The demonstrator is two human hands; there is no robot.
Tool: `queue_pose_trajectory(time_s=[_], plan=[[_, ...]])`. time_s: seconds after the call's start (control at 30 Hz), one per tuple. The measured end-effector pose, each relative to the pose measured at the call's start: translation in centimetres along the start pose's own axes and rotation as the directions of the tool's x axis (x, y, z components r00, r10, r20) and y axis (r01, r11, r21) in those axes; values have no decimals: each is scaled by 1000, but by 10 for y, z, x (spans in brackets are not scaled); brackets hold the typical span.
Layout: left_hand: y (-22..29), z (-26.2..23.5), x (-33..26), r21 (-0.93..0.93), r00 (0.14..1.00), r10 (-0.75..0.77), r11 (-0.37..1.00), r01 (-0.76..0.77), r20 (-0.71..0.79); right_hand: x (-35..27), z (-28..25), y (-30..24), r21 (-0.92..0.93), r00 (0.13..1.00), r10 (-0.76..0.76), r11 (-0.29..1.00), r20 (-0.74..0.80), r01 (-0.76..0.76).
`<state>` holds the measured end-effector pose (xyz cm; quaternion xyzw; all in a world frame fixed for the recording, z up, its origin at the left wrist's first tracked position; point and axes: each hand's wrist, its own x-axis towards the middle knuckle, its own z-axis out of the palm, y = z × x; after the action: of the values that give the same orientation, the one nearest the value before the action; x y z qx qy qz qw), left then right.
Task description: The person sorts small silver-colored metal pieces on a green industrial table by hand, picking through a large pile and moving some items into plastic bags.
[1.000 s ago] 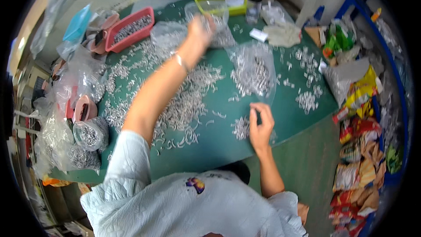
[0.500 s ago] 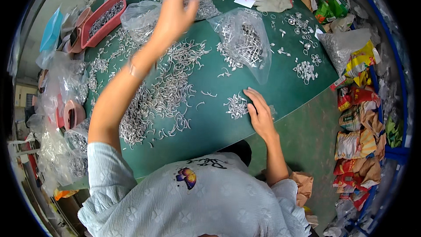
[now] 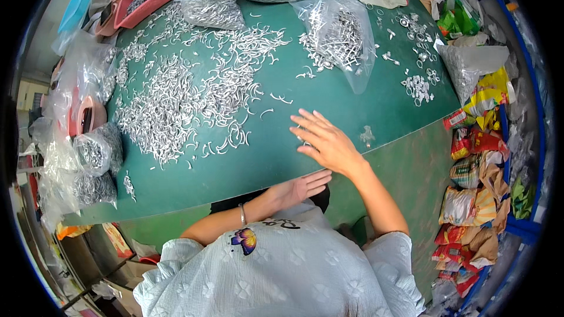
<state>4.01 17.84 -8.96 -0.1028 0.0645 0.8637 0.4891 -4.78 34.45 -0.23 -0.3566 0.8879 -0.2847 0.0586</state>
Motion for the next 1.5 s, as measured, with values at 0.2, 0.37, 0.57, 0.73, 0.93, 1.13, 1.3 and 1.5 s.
queue_pose_trajectory(time_s=[0.2, 0.37, 0.57, 0.73, 0.93, 1.13, 1.3, 1.5], plan=[[-7, -7, 33, -603, 947, 91, 789, 120, 308, -36, 24, -24, -108, 993, -106, 989, -50, 100], [-10, 5, 19, -477, 932, 94, 874, 91, 351, -69, 82, -36, -156, 900, -173, 981, -400, 119], [-21, -13, 11, -117, 998, 46, 992, -41, 39, -79, 121, -35, -141, 728, -268, 962, -631, 232], [-12, -1, -1, -356, 989, -121, 923, 145, 88, -68, 126, -55, -132, 581, -225, 971, -782, 198], [33, 78, -25, -265, 984, 57, 959, -101, -168, -16, 34, -86, -133, 571, -292, 944, -767, 303], [186, 152, -28, -418, 890, 389, 786, -455, -236, 30, 13, -64, 221, 524, 179, 975, -833, 17], [379, 208, 6, 614, 426, 905, 333, -715, 6, 44, 38, -51, 357, 687, 288, 933, -667, -43], [497, 183, 28, 875, 460, 874, -338, 347, 155, 52, 49, -47, 325, 715, 286, 942, -637, -86]])
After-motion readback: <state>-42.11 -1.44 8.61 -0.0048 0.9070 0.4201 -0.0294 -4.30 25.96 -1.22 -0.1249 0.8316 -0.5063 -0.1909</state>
